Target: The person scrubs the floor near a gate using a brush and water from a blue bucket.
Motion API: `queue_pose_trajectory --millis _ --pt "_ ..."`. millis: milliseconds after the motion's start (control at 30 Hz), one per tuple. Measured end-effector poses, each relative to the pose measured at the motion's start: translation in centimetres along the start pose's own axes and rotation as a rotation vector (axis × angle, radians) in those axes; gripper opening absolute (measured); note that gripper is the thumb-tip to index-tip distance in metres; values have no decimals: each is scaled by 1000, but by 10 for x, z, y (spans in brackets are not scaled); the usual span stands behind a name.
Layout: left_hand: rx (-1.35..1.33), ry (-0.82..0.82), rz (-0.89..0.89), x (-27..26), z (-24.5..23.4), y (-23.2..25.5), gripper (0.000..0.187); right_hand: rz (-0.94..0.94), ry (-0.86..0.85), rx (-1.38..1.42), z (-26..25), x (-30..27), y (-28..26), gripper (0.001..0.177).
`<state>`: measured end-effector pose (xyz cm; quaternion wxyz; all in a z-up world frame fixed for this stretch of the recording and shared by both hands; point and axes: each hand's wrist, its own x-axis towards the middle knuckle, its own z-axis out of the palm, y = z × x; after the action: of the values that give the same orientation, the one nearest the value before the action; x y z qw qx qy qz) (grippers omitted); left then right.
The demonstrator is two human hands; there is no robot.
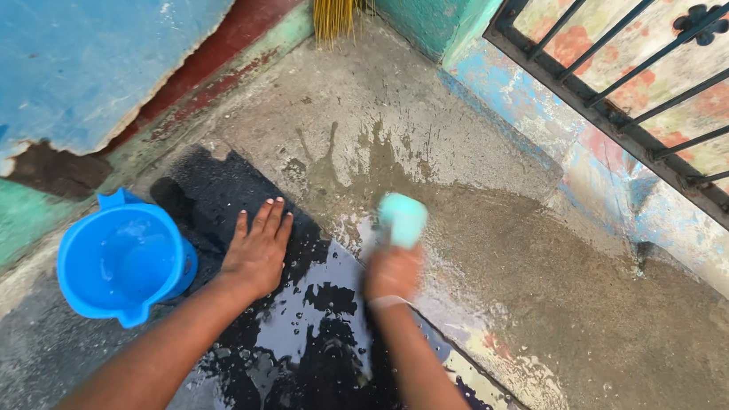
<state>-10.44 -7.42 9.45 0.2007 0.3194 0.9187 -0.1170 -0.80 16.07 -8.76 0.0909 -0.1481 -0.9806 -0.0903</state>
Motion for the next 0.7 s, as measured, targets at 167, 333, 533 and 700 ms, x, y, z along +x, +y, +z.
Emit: queue_pose_trajectory --millis 167,333,533,700 --pt "-97 -151 -72 17 -2 12 91 157 -110 589 -93 63 -46 57" --pt "-129 -207 -71 8 -17 13 98 500 -244 401 -79 -18 127 39" --pt "62 -223 -18 19 -28 24 105 803 -229 143 -76 -150 310 79" --pt "-279 -486 -261 36 -18 53 152 959 -103 122 -39 -140 302 86"
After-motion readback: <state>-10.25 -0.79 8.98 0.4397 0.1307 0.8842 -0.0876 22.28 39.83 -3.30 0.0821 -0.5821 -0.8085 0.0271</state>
